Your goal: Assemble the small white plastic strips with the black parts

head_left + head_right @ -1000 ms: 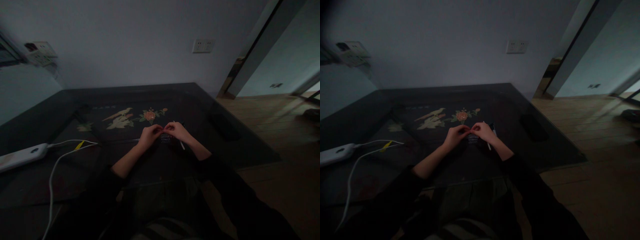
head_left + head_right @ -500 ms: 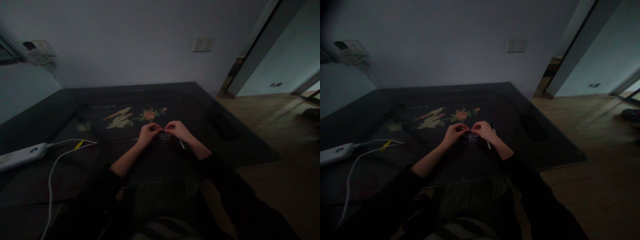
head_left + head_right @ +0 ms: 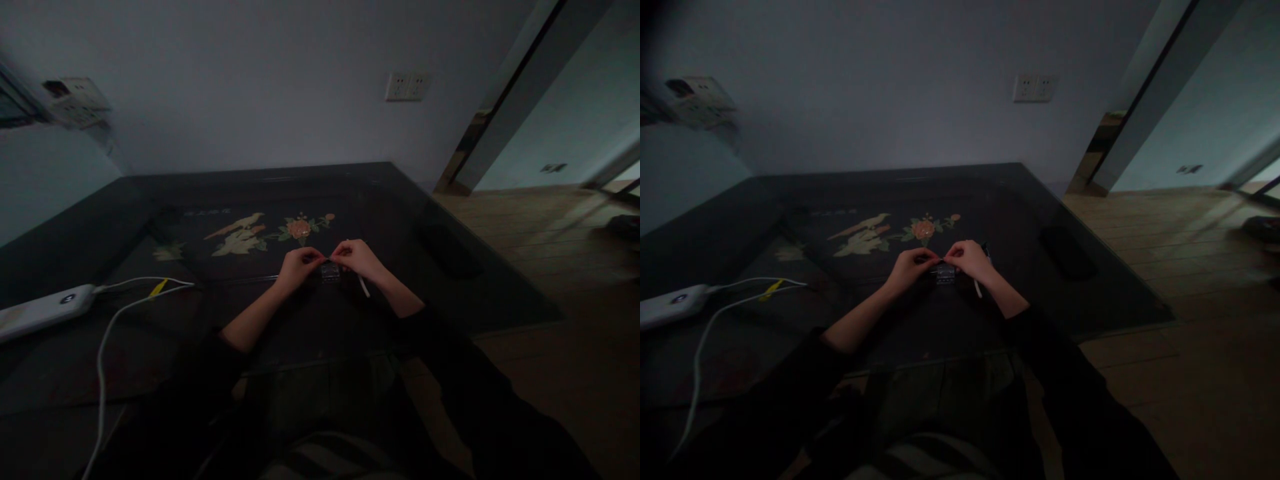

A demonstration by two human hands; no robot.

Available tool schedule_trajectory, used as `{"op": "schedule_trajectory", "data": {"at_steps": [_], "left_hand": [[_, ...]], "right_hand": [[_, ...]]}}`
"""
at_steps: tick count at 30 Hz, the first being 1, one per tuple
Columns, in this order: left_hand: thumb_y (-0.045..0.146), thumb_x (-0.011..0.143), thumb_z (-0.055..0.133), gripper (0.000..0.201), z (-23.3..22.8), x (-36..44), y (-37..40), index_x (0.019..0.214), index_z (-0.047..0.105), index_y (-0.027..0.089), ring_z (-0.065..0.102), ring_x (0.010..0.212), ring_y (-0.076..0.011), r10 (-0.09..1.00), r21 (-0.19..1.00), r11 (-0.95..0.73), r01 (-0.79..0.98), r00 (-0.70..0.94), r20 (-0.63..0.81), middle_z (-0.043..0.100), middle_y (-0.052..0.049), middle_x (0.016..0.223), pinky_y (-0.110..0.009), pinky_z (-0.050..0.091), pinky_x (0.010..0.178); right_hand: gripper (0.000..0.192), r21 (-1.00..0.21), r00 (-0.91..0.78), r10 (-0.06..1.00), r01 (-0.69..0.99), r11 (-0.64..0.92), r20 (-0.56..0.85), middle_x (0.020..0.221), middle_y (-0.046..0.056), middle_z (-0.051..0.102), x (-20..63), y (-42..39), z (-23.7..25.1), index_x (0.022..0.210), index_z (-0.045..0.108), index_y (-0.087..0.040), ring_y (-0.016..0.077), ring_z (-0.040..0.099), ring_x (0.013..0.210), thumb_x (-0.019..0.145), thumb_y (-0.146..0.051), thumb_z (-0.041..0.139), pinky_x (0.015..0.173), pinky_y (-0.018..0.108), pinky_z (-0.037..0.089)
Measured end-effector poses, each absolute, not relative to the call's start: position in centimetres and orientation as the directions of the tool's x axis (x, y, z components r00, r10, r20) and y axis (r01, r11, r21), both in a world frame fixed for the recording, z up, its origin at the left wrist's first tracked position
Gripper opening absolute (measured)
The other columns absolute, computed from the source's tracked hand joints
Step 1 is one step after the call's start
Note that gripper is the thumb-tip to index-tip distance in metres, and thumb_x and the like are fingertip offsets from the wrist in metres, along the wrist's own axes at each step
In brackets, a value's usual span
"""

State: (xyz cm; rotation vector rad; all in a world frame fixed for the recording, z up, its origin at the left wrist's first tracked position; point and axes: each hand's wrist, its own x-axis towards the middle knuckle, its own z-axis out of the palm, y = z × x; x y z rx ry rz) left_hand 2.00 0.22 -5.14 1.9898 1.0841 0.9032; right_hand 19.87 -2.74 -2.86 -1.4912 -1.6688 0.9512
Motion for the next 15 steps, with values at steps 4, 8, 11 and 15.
{"op": "schedule_trajectory", "data": {"at_steps": [4,8,11,15], "left_hand": [[0.032,0.075,0.062,0.018,-5.14,1.98,0.16,0.079,0.069,0.016,0.064,0.072,-0.0153,0.878,0.807,-0.419,0.417,0.413,0.242,0.071,-0.004,0.079,-0.025,0.048,0.068],[0.031,0.076,0.06,0.018,-5.03,2.02,0.0,0.079,0.07,0.016,0.064,0.072,-0.016,0.878,0.791,-0.42,0.444,0.418,0.232,0.072,-0.004,0.078,-0.026,0.048,0.068],[0.031,0.076,0.06,0.018,-4.95,2.06,-0.1,0.079,0.07,0.016,0.065,0.073,-0.0167,0.882,0.799,-0.408,0.442,0.416,0.22,0.072,-0.005,0.079,-0.026,0.048,0.068],[0.031,0.076,0.06,0.018,-4.88,2.05,-0.14,0.079,0.071,0.016,0.065,0.073,-0.0171,0.88,0.803,-0.406,0.436,0.423,0.216,0.072,-0.005,0.078,-0.026,0.047,0.069]], "right_hand": [[0.012,-0.771,-0.139,0.977,0.601,0.211,0.16,0.064,0.0,0.062,19.99,-2.64,-3.07,0.083,0.069,-0.013,0.0095,0.052,0.055,0.073,-0.02,0.068,0.054,0.022,0.038],[0.009,-0.719,-0.168,0.967,0.646,0.256,0.193,0.067,0.002,0.065,19.99,-2.66,-3.17,0.078,0.071,-0.013,0.0115,0.055,0.061,0.075,-0.021,0.067,0.059,0.023,0.038],[0.009,-0.711,-0.173,0.966,0.655,0.257,0.189,0.069,0.003,0.066,19.98,-2.73,-3.14,0.077,0.071,-0.014,0.0127,0.057,0.064,0.075,-0.022,0.067,0.06,0.024,0.038],[0.009,-0.696,-0.202,0.963,0.667,0.267,0.176,0.069,0.004,0.067,19.93,-2.74,-3.17,0.076,0.07,-0.014,0.0135,0.057,0.065,0.075,-0.023,0.067,0.059,0.024,0.038]]}}
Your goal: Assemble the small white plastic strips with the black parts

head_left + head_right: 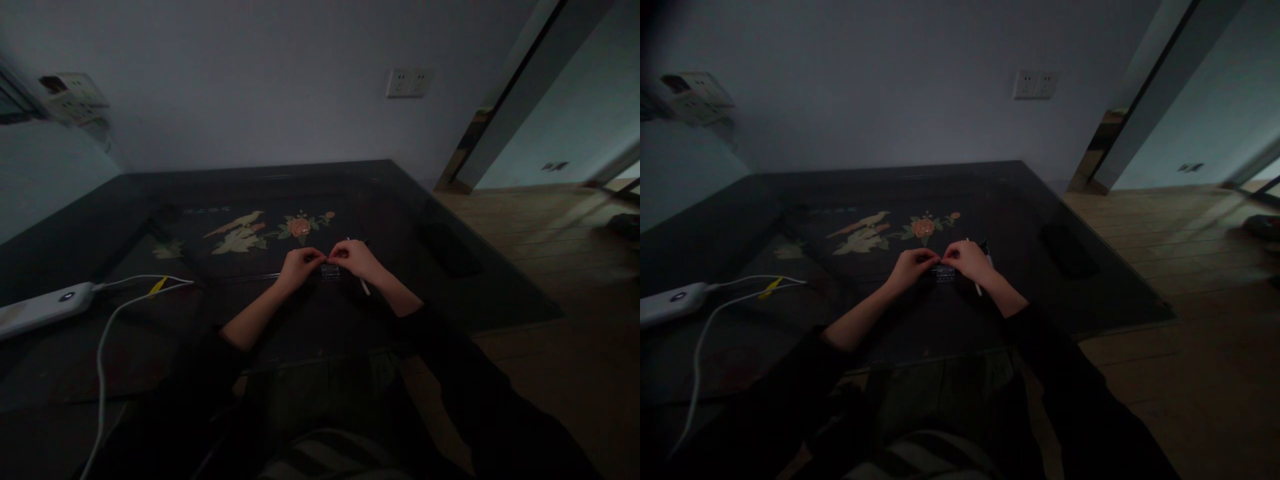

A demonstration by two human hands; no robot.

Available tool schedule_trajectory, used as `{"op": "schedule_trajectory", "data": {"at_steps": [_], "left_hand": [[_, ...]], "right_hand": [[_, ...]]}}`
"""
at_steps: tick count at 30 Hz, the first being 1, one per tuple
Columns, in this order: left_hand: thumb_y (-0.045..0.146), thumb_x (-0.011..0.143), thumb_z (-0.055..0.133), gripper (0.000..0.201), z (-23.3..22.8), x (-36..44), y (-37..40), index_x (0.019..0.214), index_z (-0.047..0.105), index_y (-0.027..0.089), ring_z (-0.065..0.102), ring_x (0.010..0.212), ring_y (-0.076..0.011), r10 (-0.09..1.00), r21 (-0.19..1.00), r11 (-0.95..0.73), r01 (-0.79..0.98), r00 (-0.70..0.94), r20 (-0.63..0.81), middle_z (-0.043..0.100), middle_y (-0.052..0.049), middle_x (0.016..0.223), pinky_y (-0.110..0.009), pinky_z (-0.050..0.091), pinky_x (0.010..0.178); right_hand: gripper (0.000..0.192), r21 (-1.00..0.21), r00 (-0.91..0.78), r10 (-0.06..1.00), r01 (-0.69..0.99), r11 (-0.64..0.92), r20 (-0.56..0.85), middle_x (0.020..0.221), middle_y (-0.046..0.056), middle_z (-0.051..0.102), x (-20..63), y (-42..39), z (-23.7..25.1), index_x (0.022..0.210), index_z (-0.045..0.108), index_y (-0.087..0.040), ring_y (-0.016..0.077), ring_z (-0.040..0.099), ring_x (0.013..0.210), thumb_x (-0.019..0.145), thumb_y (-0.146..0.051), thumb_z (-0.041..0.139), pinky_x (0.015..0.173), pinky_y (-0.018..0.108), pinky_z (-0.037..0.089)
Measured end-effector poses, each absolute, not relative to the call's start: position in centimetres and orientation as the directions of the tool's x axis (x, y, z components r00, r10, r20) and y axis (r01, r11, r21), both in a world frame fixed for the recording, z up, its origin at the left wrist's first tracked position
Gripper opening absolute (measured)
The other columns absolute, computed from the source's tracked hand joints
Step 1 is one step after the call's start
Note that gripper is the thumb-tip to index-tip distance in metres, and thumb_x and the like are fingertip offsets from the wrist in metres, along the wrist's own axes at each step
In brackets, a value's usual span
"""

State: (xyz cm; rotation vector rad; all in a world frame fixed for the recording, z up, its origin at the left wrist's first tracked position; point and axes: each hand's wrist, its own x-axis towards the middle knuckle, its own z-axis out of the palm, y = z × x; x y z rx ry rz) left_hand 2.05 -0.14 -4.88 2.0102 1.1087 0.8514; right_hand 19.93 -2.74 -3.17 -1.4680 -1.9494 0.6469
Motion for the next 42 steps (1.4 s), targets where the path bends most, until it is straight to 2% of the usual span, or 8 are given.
{"op": "schedule_trajectory", "data": {"at_steps": [7,12,18,22,32,42], "left_hand": [[0.032,0.077,0.059,0.02,-4.8,2.1,-0.2,0.079,0.07,0.015,0.063,0.071,-0.0164,0.878,0.799,-0.411,0.438,0.425,0.219,0.071,-0.005,0.076,-0.026,0.047,0.068],[0.032,0.076,0.061,0.017,-5.0,2.0,0.0,0.08,0.068,0.017,0.063,0.075,-0.0155,0.853,0.785,-0.47,0.403,0.437,0.286,0.07,-0.004,0.08,-0.026,0.047,0.072],[0.024,0.072,0.067,0.016,-5.0,1.5,0.1,0.088,0.067,0.019,0.06,0.085,-0.0174,0.726,0.591,-0.672,0.446,0.556,0.405,0.068,-0.004,0.088,-0.03,0.046,0.08],[0.022,0.077,0.063,0.011,-4.9,1.4,0.0,0.087,0.065,0.019,0.059,0.087,-0.0175,0.701,0.531,-0.706,0.469,0.573,0.425,0.067,-0.004,0.087,-0.031,0.045,0.08],[0.027,0.077,0.065,0.011,-5.2,1.4,0.0,0.085,0.065,0.019,0.059,0.085,-0.0175,0.7,0.531,-0.708,0.464,0.555,0.449,0.067,-0.004,0.085,-0.03,0.044,0.079],[0.031,0.079,0.062,0.014,-5.1,1.6,-0.3,0.086,0.064,0.019,0.06,0.083,-0.0167,0.719,0.55,-0.689,0.472,0.535,0.443,0.067,-0.004,0.084,-0.029,0.045,0.078]], "right_hand": [[0.008,-0.669,-0.232,0.956,0.684,0.29,0.178,0.067,0.002,0.064,19.8,-2.6,-3.5,0.074,0.069,-0.015,0.0118,0.055,0.063,0.076,-0.022,0.066,0.058,0.023,0.036],[0.008,-0.665,-0.223,0.956,0.688,0.291,0.188,0.066,0.001,0.064,20.2,-2.6,-3.3,0.076,0.069,-0.015,0.0119,0.055,0.063,0.077,-0.022,0.065,0.059,0.023,0.036],[0.009,-0.672,-0.24,0.954,0.679,0.296,0.178,0.067,0.002,0.063,20.8,-2.4,-3.0,0.074,0.068,-0.014,0.0119,0.054,0.063,0.077,-0.023,0.065,0.059,0.023,0.036],[0.011,-0.685,-0.239,0.956,0.669,0.29,0.172,0.066,0.002,0.063,20.9,-2.4,-3.0,0.074,0.068,-0.013,0.0127,0.054,0.064,0.076,-0.023,0.066,0.06,0.024,0.036],[0.012,-0.747,-0.225,0.96,0.606,0.272,0.167,0.065,0.001,0.062,20.8,-2.3,-3.1,0.074,0.067,-0.013,0.0118,0.053,0.061,0.076,-0.025,0.065,0.058,0.023,0.036],[0.011,-0.731,-0.224,0.958,0.622,0.281,0.178,0.069,0.003,0.065,20.7,-2.2,-3.3,0.075,0.067,-0.014,0.0134,0.057,0.066,0.077,-0.024,0.065,0.061,0.024,0.039]]}}
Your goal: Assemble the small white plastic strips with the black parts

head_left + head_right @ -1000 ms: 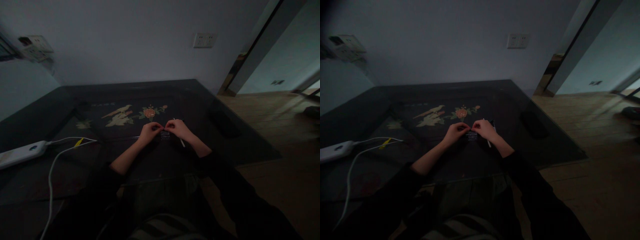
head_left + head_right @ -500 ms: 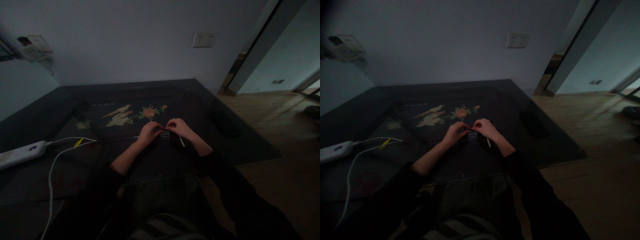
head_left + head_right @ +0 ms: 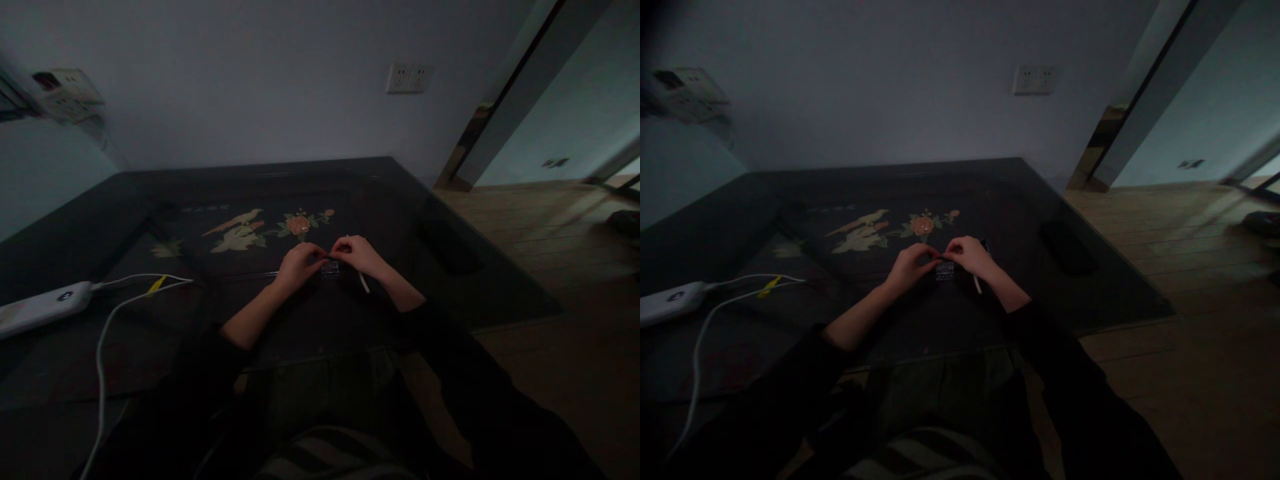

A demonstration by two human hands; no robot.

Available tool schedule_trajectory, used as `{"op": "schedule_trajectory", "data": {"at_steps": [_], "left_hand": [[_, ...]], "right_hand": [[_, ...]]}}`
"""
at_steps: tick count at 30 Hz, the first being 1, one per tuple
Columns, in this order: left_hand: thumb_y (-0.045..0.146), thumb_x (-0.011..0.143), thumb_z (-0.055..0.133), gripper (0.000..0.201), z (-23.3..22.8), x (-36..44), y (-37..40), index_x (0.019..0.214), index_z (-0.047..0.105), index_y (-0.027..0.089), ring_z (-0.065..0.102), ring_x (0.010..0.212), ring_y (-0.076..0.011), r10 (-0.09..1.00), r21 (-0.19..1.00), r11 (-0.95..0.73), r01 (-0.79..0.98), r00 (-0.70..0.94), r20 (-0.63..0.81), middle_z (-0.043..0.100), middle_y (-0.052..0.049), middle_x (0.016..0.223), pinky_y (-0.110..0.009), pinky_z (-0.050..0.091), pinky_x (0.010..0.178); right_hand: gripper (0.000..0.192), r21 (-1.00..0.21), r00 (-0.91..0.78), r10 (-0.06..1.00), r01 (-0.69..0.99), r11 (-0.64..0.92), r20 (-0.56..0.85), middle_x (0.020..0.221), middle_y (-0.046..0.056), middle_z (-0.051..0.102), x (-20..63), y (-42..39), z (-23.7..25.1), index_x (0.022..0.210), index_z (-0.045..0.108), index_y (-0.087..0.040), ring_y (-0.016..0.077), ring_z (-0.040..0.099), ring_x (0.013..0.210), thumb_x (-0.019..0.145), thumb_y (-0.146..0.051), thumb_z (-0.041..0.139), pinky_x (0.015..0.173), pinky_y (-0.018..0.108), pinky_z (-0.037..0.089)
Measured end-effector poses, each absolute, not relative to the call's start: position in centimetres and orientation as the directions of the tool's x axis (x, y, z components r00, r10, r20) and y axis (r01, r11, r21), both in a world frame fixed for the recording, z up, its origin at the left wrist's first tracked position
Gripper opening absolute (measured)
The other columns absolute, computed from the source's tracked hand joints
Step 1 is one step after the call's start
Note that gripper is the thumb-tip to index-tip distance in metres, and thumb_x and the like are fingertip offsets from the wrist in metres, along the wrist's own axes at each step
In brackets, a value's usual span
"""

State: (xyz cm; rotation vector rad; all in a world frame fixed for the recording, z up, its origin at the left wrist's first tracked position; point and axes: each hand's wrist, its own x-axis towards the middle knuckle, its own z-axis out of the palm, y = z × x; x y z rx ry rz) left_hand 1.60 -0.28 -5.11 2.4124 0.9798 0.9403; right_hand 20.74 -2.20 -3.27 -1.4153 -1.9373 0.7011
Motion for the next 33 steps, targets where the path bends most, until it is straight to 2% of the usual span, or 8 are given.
{"op": "schedule_trajectory", "data": {"at_steps": [7,14,29,33], "left_hand": [[0.024,0.084,0.051,0.018,-5.3,1.6,0.0,0.096,0.063,0.018,0.061,0.084,-0.0158,0.773,0.617,-0.63,0.471,0.457,0.441,0.066,-0.005,0.089,-0.028,0.046,0.079],[0.021,0.08,0.055,0.018,-6.3,1.6,0.5,0.093,0.067,0.018,0.06,0.088,-0.0178,0.754,0.581,-0.644,0.497,0.54,0.374,0.065,-0.006,0.091,-0.031,0.047,0.082],[0.023,0.081,0.057,0.015,-6.1,1.5,0.5,0.088,0.069,0.019,0.06,0.089,-0.0175,0.74,0.518,-0.66,0.543,0.588,0.327,0.066,-0.005,0.092,-0.032,0.046,0.084],[0.024,0.081,0.057,0.015,-6.0,1.5,0.5,0.088,0.069,0.019,0.06,0.089,-0.0175,0.738,0.512,-0.663,0.546,0.591,0.325,0.066,-0.005,0.092,-0.032,0.046,0.084]], "right_hand": [[0.007,-0.645,-0.209,0.965,0.719,0.261,0.158,0.07,0.003,0.065,20.4,-2.2,-4.0,0.074,0.069,-0.015,0.0132,0.057,0.065,0.076,-0.021,0.066,0.06,0.023,0.037],[0.006,-0.556,-0.257,0.954,0.775,0.3,0.155,0.07,0.003,0.063,20.1,-2.3,-4.4,0.074,0.071,-0.016,0.0128,0.054,0.065,0.075,-0.022,0.068,0.059,0.024,0.034],[0.009,-0.463,-0.259,0.96,0.842,0.277,0.104,0.075,0.003,0.064,19.5,-2.7,-4.0,0.078,0.072,-0.016,0.0122,0.054,0.067,0.078,-0.021,0.065,0.06,0.023,0.034],[0.007,-0.472,-0.266,0.959,0.837,0.279,0.096,0.074,0.002,0.063,19.5,-2.9,-3.8,0.079,0.071,-0.016,0.0117,0.053,0.067,0.077,-0.019,0.065,0.06,0.022,0.034]]}}
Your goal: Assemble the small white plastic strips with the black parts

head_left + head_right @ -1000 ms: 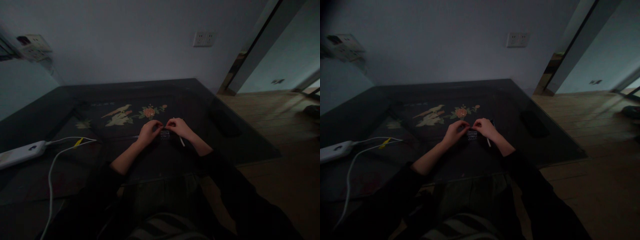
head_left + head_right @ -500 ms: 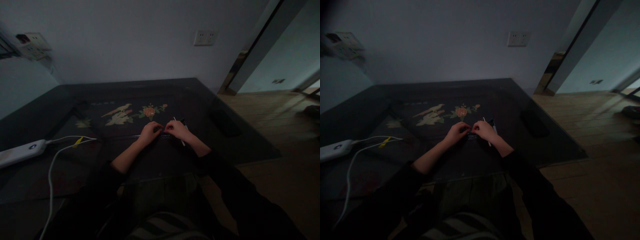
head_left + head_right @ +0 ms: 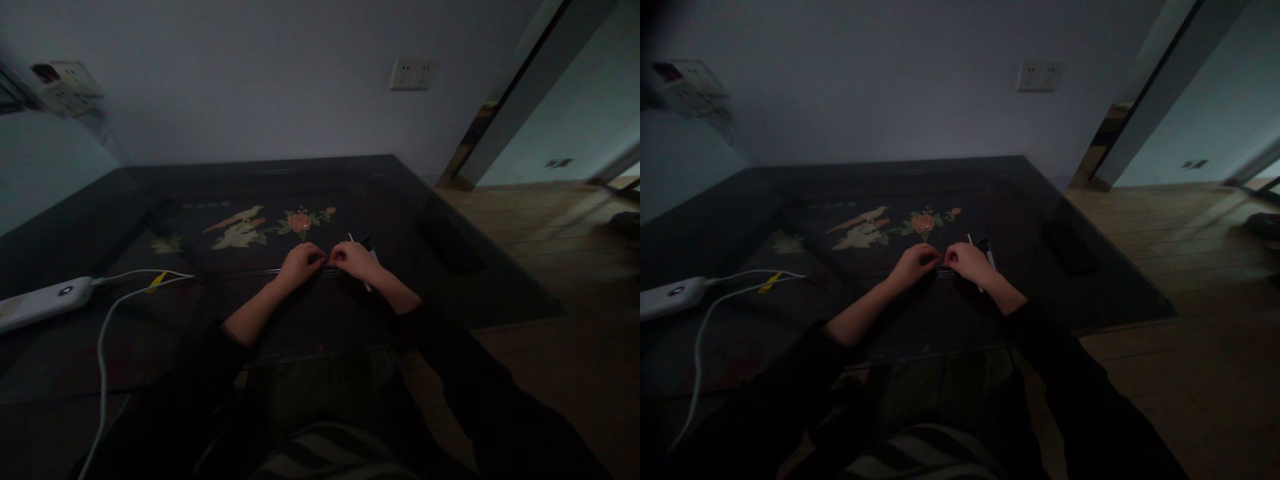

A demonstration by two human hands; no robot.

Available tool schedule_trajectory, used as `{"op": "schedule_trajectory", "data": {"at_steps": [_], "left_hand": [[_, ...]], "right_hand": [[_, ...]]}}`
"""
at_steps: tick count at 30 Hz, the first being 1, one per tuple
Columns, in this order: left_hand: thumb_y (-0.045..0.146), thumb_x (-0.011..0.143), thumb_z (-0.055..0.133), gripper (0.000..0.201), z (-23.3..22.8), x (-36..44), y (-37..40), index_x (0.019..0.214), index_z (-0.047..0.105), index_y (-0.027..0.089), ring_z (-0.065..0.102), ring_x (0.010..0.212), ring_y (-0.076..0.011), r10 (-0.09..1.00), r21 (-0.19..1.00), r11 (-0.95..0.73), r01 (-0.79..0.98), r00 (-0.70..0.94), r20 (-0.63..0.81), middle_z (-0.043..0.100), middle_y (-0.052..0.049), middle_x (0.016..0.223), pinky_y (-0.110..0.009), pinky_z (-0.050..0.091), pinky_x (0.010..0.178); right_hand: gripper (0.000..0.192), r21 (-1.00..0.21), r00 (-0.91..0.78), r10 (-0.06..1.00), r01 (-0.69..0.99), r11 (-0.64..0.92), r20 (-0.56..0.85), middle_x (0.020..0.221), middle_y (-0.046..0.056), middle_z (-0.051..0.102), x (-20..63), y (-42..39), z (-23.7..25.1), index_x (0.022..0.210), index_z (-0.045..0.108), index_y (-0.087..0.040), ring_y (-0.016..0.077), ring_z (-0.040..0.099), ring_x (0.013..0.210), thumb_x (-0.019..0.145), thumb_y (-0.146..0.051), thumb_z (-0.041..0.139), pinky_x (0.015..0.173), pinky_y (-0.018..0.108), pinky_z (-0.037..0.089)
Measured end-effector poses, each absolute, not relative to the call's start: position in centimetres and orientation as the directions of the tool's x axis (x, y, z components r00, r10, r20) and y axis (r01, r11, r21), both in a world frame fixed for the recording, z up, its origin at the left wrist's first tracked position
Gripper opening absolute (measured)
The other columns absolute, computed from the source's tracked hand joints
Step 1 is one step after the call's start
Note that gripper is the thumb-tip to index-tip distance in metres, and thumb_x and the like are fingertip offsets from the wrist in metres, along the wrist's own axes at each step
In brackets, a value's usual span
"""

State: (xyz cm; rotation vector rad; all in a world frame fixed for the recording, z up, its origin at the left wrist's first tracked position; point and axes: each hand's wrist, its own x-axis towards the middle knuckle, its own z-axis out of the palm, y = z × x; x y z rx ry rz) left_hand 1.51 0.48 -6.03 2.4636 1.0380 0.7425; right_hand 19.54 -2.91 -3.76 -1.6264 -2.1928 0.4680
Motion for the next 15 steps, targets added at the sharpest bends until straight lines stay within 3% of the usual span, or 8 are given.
{"op": "schedule_trajectory", "data": {"at_steps": [15], "left_hand": [[0.024,0.081,0.056,0.015,-6.1,1.44,0.53,0.087,0.068,0.018,0.059,0.088,-0.0176,0.732,0.516,-0.668,0.536,0.598,0.327,0.065,-0.005,0.091,-0.032,0.046,0.082]], "right_hand": [[0.004,-0.506,-0.262,0.961,0.819,0.271,0.091,0.072,0.001,0.06,19.61,-2.82,-3.99,0.077,0.069,-0.016,0.0109,0.052,0.066,0.076,-0.018,0.066,0.061,0.022,0.034]]}}
